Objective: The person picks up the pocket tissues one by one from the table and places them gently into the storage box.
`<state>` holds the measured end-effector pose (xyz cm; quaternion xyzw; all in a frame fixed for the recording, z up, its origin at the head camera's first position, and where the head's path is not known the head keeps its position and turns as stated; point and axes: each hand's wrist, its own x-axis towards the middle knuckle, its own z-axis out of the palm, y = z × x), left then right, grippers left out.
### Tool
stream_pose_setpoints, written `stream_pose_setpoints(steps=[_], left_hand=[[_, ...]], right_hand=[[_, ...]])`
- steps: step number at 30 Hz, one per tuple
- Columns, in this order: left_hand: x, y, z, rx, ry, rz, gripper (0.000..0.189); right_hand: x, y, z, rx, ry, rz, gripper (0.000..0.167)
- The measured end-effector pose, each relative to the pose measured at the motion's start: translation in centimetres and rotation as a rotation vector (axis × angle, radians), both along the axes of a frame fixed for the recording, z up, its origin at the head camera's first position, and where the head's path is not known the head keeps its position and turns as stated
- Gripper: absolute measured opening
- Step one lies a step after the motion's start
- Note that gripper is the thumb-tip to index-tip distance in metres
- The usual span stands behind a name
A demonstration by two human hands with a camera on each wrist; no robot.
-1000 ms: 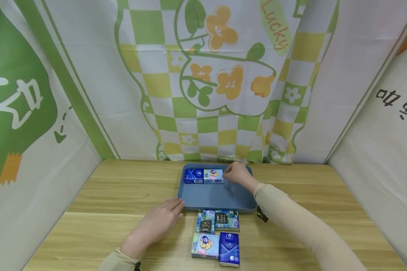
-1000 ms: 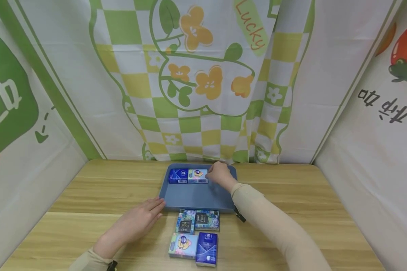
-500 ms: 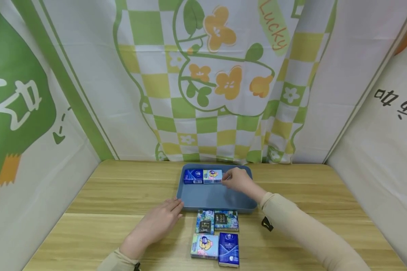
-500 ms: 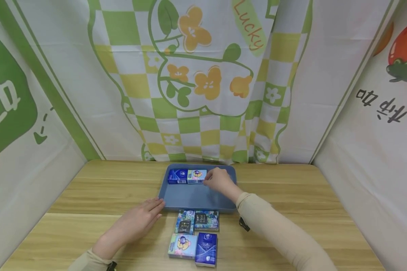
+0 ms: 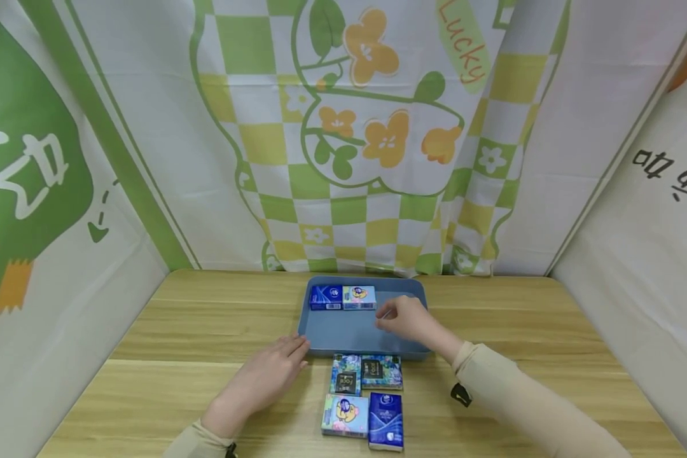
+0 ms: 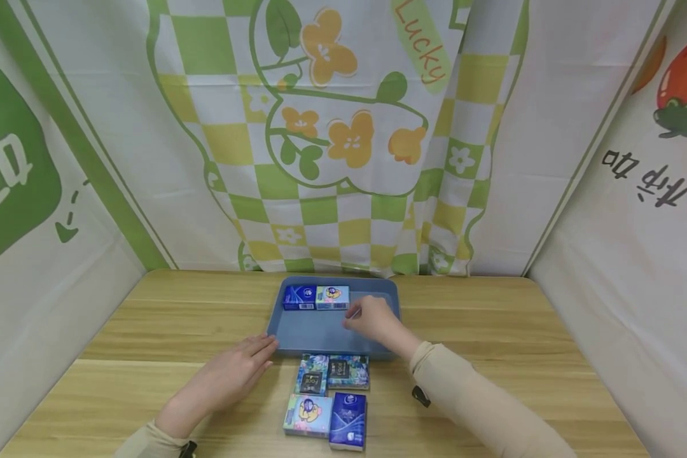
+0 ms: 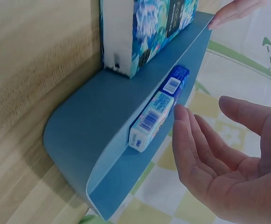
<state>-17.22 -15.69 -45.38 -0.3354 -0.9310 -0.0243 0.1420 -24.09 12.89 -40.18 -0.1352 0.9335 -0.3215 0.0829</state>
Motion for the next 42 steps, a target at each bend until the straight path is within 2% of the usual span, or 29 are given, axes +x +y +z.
stream_pose_setpoints(steps=[9,16,29,38,42], left_hand=[[0.0,0.0,0.0,-0.001,-0.015,0.005,0.038],[0.1,0.1,0.2,0.003,0.001,0.001,0.038],[0.2,0.1,0.2,-0.001,-0.02,0.013,0.039],[0.2,0.1,0.3,0.003,-0.02,0.018,0.039],[0.1,0.1,0.2,0.002,-0.023,0.015,0.039]], right_hand=[[1.5,0.3,-0.2,0.015,0.031,0.044,0.02],[2.9,0.7,-0.2,-0.015,0.037,0.103,0.02],[5.3,1.0,-0.2,-0.066,0.026,0.184,0.022],[6.5,1.1,-0.6,-0.056,0.038,0.215,0.02],[6.8,1.2,-1.1,-0.049,0.007,0.203,0.021]])
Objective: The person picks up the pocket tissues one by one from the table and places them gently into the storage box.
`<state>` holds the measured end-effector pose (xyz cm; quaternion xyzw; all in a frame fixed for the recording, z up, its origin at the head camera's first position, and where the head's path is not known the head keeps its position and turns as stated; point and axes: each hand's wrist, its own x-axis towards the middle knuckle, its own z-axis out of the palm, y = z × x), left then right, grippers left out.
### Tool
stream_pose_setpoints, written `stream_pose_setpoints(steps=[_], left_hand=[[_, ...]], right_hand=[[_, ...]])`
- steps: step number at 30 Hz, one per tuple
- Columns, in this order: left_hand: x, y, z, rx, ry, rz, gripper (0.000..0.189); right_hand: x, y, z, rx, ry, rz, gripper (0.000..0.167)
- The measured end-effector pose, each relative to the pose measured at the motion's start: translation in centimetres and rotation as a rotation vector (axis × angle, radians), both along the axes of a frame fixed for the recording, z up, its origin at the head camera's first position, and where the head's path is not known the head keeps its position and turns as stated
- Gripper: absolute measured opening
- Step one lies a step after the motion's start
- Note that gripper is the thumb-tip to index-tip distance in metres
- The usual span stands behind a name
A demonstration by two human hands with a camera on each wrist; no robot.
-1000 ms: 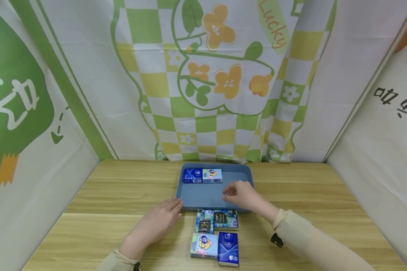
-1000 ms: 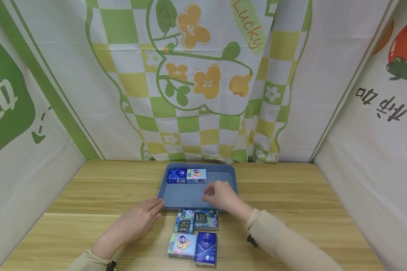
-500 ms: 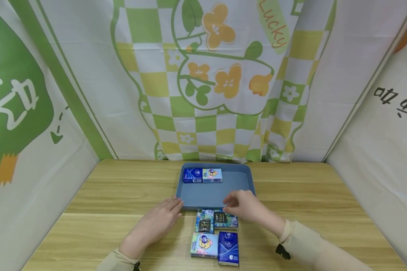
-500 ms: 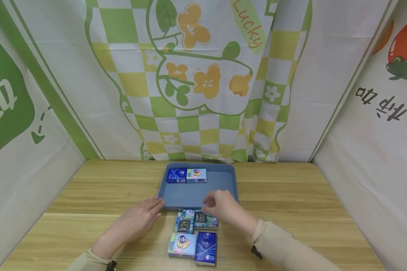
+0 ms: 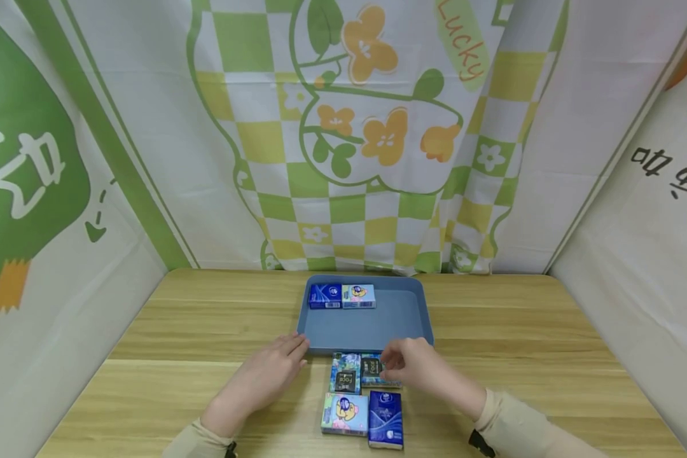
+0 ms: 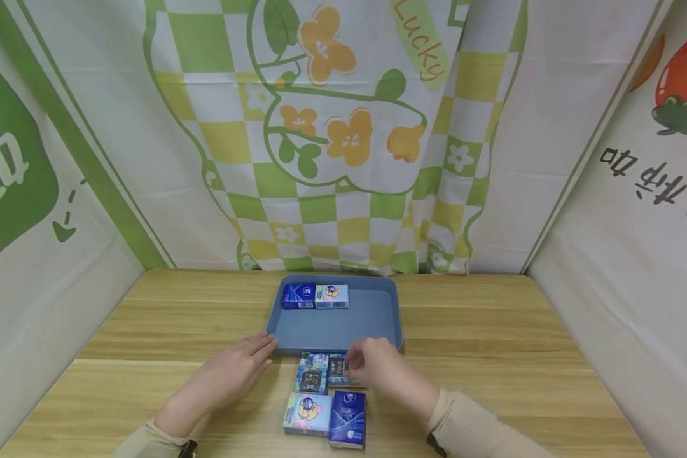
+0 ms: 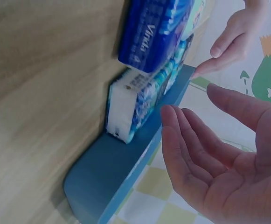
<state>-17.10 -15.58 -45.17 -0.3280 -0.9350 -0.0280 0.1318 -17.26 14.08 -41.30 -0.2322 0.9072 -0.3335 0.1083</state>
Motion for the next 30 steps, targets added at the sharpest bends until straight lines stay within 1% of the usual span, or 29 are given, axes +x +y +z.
stream_pose_setpoints(steps=[3,8,11,16,19,23,25,27,30], left_hand=[[-0.1,0.0,-0.1,-0.004,0.003,-0.005,0.039],[-0.1,0.0,-0.1,-0.001,0.015,-0.011,0.039],[0.0,0.0,0.0,0.002,0.016,-0.013,0.038],[0.0,0.0,0.0,0.005,0.009,-0.007,0.039],[0.1,0.0,-0.1,0.002,0.006,-0.004,0.039],[0.1,0.0,-0.2,-0.001,-0.003,0.0,0.039],[0.1,0.0,-0.2,0.001,-0.008,0.002,0.039],[0.1,0.0,-0.1,0.004,-0.012,0.003,0.039],[0.0,0.0,-0.1,0.0,-0.013,0.005,0.039]], right_hand=[[0.3,0.0,-0.5,0.003,-0.019,-0.002,0.02],[0.8,0.0,-1.1,0.006,0.002,0.01,0.021],[1.1,0.0,-1.4,0.025,0.012,0.011,0.024],[1.7,-0.1,-1.8,0.042,-0.003,0.014,0.024],[2.1,-0.2,-2.0,0.087,0.006,0.008,0.025],[2.7,-0.3,-2.0,0.2,0.067,0.004,0.028],[2.9,-0.3,-2.1,0.235,0.1,0.003,0.028],[3.1,-0.3,-2.1,0.246,0.123,-0.002,0.029],[3.1,-0.3,-2.1,0.253,0.125,-0.005,0.031]])
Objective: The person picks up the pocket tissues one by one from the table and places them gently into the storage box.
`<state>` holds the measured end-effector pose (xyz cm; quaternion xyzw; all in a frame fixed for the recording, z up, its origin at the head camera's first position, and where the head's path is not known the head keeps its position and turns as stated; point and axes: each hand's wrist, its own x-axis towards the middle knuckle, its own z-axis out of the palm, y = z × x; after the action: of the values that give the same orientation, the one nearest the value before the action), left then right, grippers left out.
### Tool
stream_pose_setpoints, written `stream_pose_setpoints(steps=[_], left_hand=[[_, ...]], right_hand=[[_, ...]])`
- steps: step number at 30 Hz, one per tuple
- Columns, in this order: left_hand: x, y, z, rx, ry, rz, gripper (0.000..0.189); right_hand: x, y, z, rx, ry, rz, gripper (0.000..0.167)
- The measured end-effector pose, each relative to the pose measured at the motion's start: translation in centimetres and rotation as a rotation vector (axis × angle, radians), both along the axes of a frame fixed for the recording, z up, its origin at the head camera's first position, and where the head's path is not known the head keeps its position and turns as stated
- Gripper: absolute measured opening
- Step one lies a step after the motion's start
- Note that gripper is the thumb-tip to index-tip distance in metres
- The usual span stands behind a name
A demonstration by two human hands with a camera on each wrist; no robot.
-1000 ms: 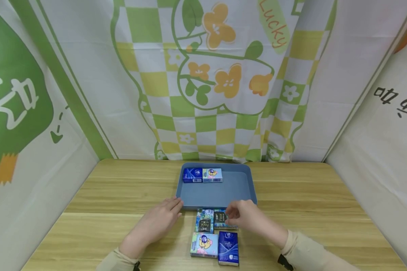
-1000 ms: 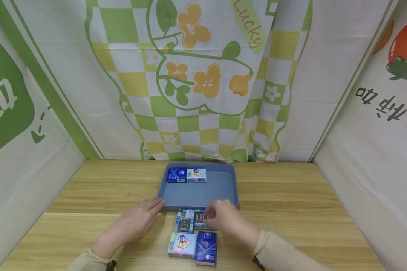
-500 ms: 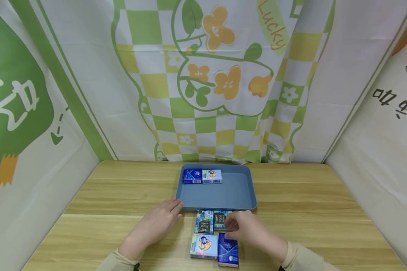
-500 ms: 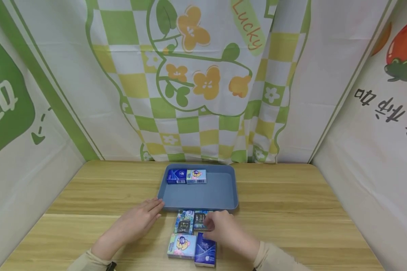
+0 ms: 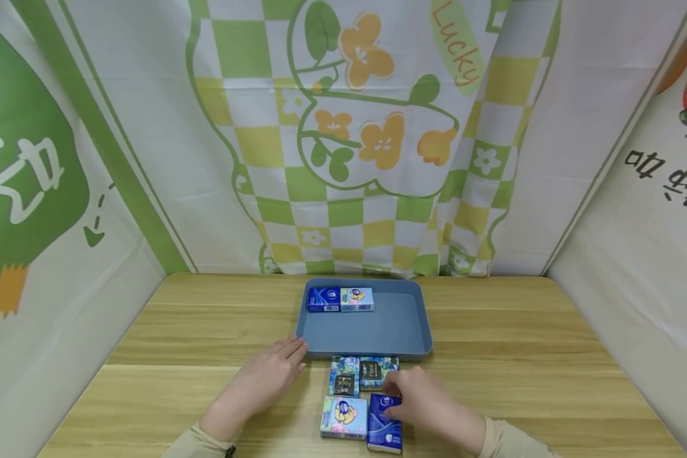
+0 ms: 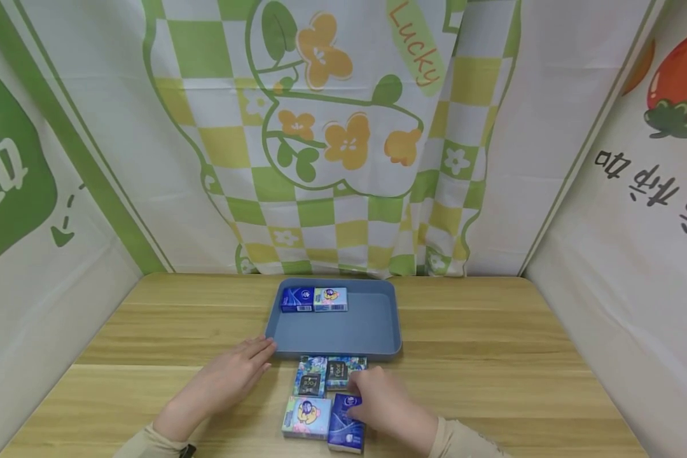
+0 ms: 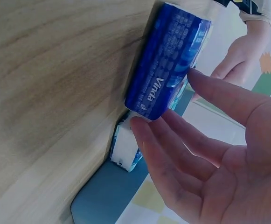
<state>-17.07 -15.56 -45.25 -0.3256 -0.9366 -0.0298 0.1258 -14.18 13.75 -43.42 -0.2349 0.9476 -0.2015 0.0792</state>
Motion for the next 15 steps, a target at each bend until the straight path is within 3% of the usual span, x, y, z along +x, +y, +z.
stream_pose_setpoints(steps=[15], left_hand=[[-0.07,0.1,-0.02,-0.014,0.002,-0.004,0.039]], right_hand=[[-0.23,0.08,-0.35,0.05,-0.111,0.012,0.037]])
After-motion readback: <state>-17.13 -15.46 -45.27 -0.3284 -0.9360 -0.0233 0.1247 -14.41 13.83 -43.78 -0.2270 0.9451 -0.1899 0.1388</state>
